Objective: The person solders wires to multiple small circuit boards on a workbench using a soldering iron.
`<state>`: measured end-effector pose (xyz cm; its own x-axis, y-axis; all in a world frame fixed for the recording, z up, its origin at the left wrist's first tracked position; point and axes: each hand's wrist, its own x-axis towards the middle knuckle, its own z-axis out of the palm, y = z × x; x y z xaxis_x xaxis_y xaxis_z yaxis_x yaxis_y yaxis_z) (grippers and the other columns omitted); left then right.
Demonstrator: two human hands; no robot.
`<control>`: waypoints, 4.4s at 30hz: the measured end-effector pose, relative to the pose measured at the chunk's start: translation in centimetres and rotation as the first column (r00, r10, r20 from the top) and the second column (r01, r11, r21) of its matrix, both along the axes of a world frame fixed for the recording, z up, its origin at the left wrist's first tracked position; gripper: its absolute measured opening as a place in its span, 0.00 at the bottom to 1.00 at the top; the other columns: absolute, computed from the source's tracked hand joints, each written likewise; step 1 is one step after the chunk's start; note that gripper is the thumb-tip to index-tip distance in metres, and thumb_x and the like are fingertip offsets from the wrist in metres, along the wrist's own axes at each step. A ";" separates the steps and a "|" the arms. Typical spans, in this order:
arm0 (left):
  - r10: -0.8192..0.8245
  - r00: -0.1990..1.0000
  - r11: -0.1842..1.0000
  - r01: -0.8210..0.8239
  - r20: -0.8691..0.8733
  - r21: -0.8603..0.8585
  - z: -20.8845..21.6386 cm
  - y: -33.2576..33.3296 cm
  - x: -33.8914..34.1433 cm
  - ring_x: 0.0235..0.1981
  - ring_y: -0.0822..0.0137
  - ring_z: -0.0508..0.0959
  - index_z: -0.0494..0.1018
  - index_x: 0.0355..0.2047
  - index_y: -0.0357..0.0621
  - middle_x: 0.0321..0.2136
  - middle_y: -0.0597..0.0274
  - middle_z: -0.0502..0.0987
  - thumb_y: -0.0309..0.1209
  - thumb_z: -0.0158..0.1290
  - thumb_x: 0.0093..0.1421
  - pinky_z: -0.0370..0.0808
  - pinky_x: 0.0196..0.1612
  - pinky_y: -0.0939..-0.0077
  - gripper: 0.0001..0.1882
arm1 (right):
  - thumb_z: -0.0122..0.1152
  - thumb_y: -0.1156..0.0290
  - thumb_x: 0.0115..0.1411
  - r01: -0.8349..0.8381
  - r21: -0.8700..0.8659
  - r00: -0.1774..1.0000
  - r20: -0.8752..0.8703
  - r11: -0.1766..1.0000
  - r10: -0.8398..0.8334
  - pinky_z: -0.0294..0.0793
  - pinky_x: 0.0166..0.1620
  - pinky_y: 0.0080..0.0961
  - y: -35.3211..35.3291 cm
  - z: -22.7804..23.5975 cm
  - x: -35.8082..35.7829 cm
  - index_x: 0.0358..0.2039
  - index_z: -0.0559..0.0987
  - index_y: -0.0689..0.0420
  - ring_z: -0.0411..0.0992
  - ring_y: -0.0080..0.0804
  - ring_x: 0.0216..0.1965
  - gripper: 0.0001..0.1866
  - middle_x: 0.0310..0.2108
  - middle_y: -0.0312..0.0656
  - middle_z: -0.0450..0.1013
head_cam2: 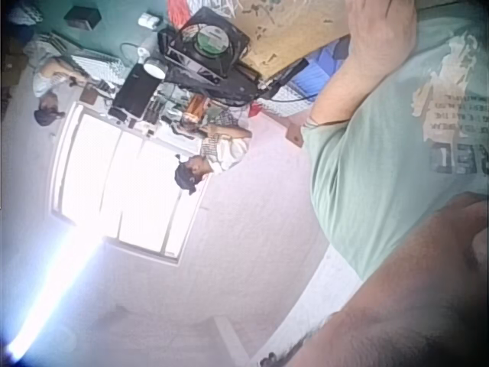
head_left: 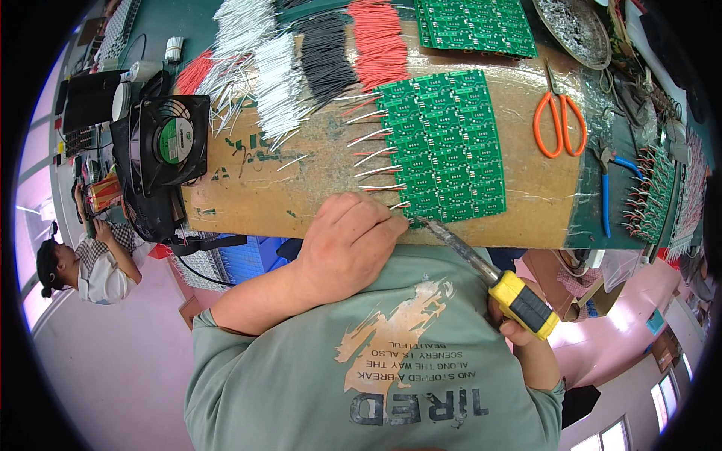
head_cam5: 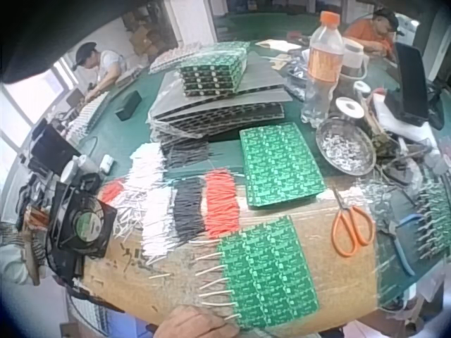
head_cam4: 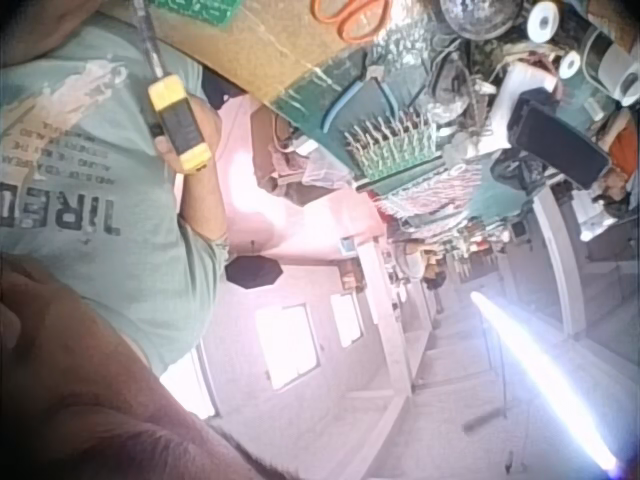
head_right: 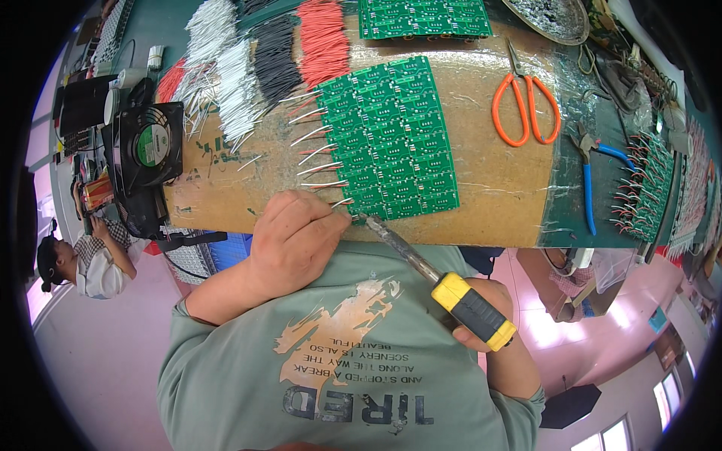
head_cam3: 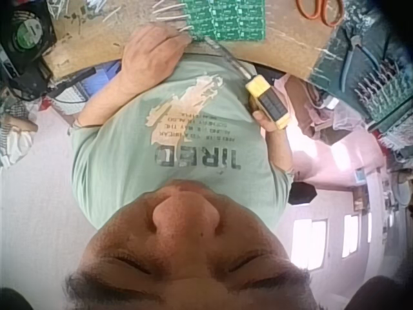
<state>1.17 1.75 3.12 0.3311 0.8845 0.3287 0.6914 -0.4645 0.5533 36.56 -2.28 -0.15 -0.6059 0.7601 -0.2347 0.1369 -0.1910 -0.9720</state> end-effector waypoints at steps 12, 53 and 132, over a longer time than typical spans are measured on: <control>0.007 1.000 1.000 -0.008 -0.004 -0.019 0.1 0.0 0.1 0.33 0.60 0.78 0.81 0.36 0.41 0.31 0.62 0.76 0.18 0.65 0.43 0.73 0.38 0.67 0.17 | 0.75 0.47 0.56 0.193 -0.135 0.965 -0.153 0.972 -0.213 0.66 0.26 0.28 -0.9 -0.1 -0.6 0.31 0.75 0.60 0.68 0.32 0.21 0.27 0.21 0.36 0.70; 0.074 0.925 0.995 -0.045 -0.373 0.085 2.3 14.6 -5.3 0.38 0.58 0.77 0.83 0.33 0.46 0.32 0.62 0.77 0.30 0.63 0.57 0.73 0.44 0.61 0.05 | 0.70 0.46 0.59 0.386 -0.321 0.696 -0.513 0.864 -0.502 0.67 0.24 0.27 8.9 -0.5 -3.7 0.64 0.65 0.62 0.65 0.26 0.20 0.43 0.23 0.34 0.66; -0.165 0.973 0.986 0.168 -0.159 0.007 2.1 1.7 1.6 0.32 0.61 0.76 0.81 0.42 0.38 0.30 0.62 0.74 0.21 0.64 0.48 0.71 0.35 0.69 0.17 | 0.69 0.46 0.60 0.022 0.058 1.000 0.009 0.998 -0.022 0.71 0.28 0.32 -1.3 0.0 0.8 0.34 0.77 0.59 0.71 0.41 0.22 0.25 0.24 0.40 0.72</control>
<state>2.75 3.43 5.27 0.5220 0.8065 0.2777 0.6815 -0.5901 0.4329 37.38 -3.57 -0.19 -0.5866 0.7859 -0.1955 0.1430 -0.1370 -0.9802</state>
